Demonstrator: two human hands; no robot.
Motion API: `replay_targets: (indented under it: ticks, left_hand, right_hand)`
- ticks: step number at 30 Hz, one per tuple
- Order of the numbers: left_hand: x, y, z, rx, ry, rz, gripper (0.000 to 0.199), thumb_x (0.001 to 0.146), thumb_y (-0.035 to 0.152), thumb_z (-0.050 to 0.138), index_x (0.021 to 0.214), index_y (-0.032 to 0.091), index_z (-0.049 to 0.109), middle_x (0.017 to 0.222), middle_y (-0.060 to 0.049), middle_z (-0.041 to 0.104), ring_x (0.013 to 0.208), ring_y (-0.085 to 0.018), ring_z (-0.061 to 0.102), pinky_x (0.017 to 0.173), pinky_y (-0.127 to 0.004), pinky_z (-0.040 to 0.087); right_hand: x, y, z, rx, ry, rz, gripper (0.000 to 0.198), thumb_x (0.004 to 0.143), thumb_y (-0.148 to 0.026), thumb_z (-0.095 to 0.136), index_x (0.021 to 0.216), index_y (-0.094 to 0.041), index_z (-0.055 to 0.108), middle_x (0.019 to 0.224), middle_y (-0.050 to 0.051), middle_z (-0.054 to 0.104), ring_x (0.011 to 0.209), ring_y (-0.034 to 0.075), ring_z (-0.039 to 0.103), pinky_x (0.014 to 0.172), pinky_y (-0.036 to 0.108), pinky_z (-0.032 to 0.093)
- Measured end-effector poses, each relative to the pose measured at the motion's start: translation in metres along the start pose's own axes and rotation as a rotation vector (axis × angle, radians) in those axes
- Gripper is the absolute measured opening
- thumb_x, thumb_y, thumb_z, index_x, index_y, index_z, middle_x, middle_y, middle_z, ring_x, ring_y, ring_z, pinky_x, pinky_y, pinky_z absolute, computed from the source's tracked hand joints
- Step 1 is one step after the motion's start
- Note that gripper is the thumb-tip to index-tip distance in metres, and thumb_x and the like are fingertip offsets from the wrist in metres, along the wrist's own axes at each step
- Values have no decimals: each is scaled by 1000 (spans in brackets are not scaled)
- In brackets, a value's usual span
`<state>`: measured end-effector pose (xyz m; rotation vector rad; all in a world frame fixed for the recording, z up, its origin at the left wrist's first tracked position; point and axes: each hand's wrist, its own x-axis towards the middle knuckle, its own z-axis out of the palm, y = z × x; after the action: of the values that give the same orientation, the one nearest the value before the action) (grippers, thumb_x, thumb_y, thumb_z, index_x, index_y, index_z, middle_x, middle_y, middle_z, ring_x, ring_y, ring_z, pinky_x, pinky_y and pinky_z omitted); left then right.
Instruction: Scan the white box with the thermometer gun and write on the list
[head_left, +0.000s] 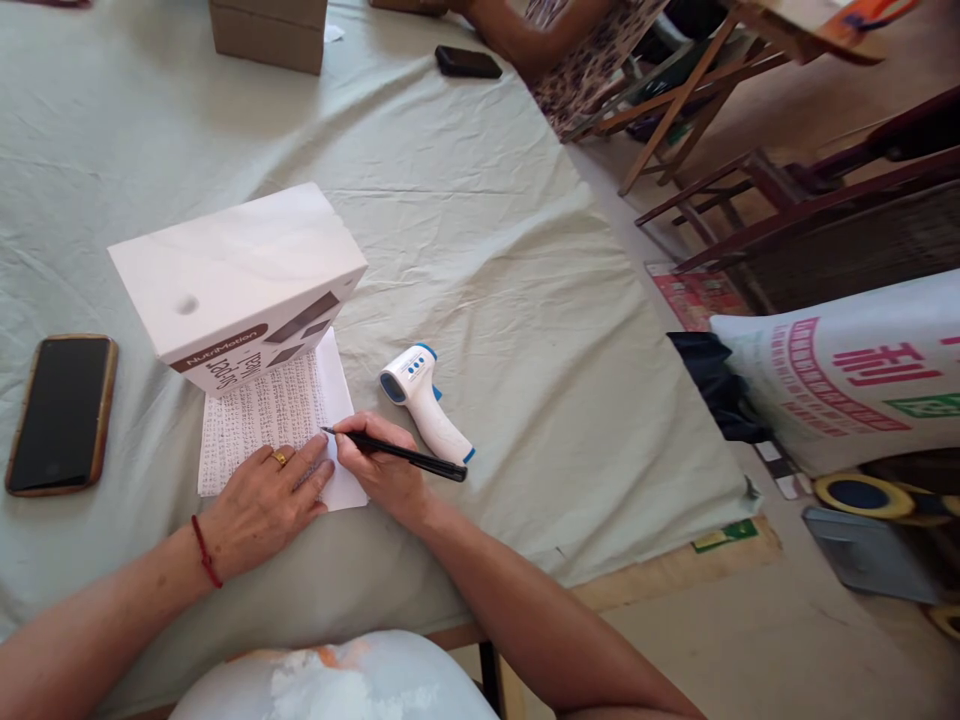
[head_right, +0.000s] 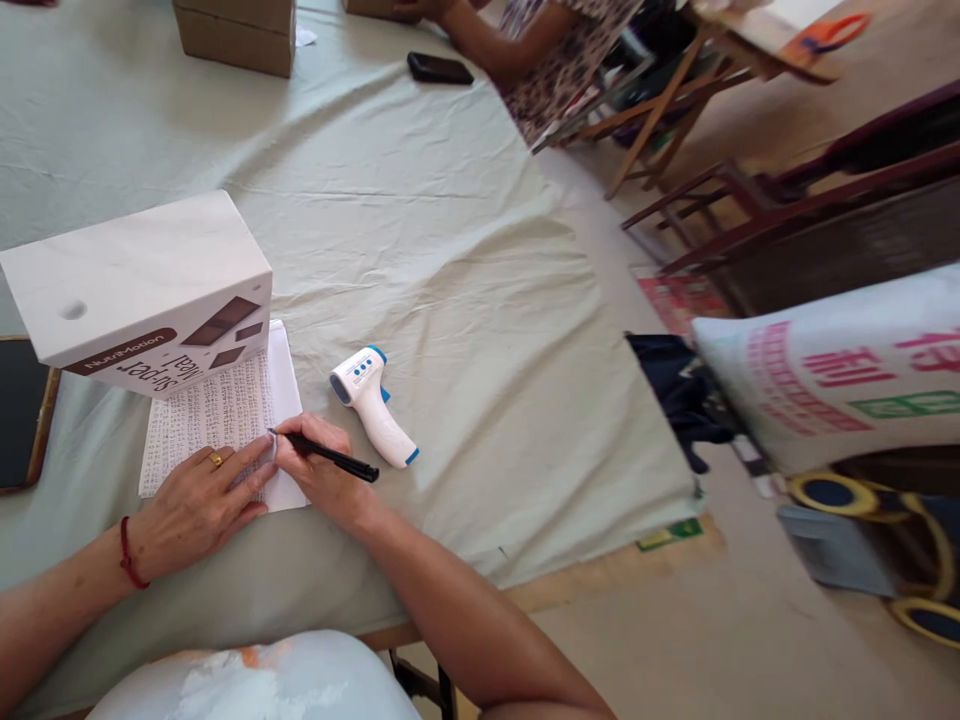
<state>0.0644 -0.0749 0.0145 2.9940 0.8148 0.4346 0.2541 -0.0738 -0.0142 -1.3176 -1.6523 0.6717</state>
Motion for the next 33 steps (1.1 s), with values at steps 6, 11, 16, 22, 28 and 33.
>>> replay_targets:
  ticks: [6,11,16,22,28,33]
  left_hand:
    - [0,-1,1,8,1,5,25,97,24,48,114,10,59,126,-17,62,76,-21,62,68,-37,54]
    - [0,0,0,5,1,-2,25,97,24,48,114,10,59,126,-17,63,78,-22,63,69,-38,55]
    - [0,0,0,0,2,0,26,97,24,48,115,9,60,126,-17,63,77,-21,63,69,-37,55]
    - [0,-1,0,-16,-18,-1,25,98,24,47,115,10,59,129,-17,62,81,-22,63,70,-38,55]
    - [-1,-1,1,-11,-30,2,26,98,24,47,116,10,59,130,-17,61,81,-22,63,70,-38,55]
    - [-2,-1,1,-13,-25,2,26,98,24,47,116,10,59,130,-17,61,80,-22,63,69,-38,55]
  right_hand:
    - [0,2,2,18,40,-34,11,84,-19,52,77,-22,61,69,-1,66,64,13,61,64,27,53]
    - [0,2,3,19,55,-22,12,82,-16,52,76,-22,61,67,-2,65,61,13,60,61,25,52]
    - [0,1,2,7,56,-44,12,83,-16,51,76,-22,59,66,-2,63,60,12,60,62,26,52]
    - [0,1,2,3,88,-27,12,83,-16,52,76,-24,59,65,-2,63,58,13,59,57,26,52]
    - [1,1,3,-12,78,-51,13,83,-17,51,76,-24,58,66,-2,63,59,14,60,59,28,53]
    - [1,-1,1,-27,76,-42,13,82,-15,51,75,-24,57,65,-2,62,58,14,59,58,28,52]
